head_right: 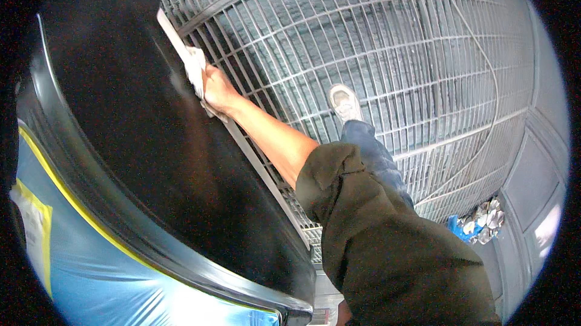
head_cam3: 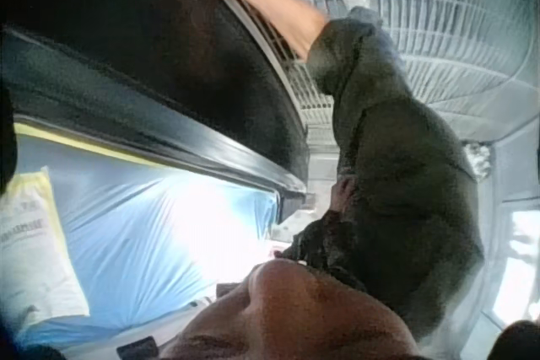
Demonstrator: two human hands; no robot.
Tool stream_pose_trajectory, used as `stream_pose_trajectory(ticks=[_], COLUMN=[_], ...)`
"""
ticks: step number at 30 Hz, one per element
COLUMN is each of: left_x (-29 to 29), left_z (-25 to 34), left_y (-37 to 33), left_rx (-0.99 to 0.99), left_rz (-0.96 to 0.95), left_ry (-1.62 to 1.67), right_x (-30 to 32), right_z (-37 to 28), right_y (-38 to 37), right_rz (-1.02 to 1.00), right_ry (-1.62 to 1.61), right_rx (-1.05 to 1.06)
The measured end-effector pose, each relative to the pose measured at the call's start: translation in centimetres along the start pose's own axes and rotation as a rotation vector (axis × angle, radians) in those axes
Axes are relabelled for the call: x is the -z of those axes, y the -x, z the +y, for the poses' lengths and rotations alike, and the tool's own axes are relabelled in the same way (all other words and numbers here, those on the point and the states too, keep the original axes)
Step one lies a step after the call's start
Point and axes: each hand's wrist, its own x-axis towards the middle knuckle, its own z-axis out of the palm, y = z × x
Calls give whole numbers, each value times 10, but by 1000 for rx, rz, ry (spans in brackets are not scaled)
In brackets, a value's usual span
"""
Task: The person wipes the surface of a black car bumper with a white cloth. The bumper is partially covered with newspaper and blue plastic sheeting. The person moves around the bumper, wiping different sections, then walks out of the spray booth into the garage area.
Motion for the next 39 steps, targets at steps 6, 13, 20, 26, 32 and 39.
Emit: stream_pose_trajectory(ticks=[6,13,20,26,32,39], left_x=[15,27,27,32,29,32], left_z=[-42,-90,-198,-253,-272,-290], left_y=[-16,-33,-80,-99,-110,-113], left_rx=[-5,-112,-289,-365,-452,-480], left_rz=[-72,23,197,212,240,325], left_ry=[-52,-183,-38,-58,-19,-183], right_x=[36,71,79,95,124,80], right_z=[55,132,178,232,317,286], right_y=[118,259,389,504,566,613], right_rz=[-87,-84,-30,60,174,371], right_ry=[-235,-560,-486,-409,-385,535], right_rx=[-477,-555,-588,-781,-958,-503])
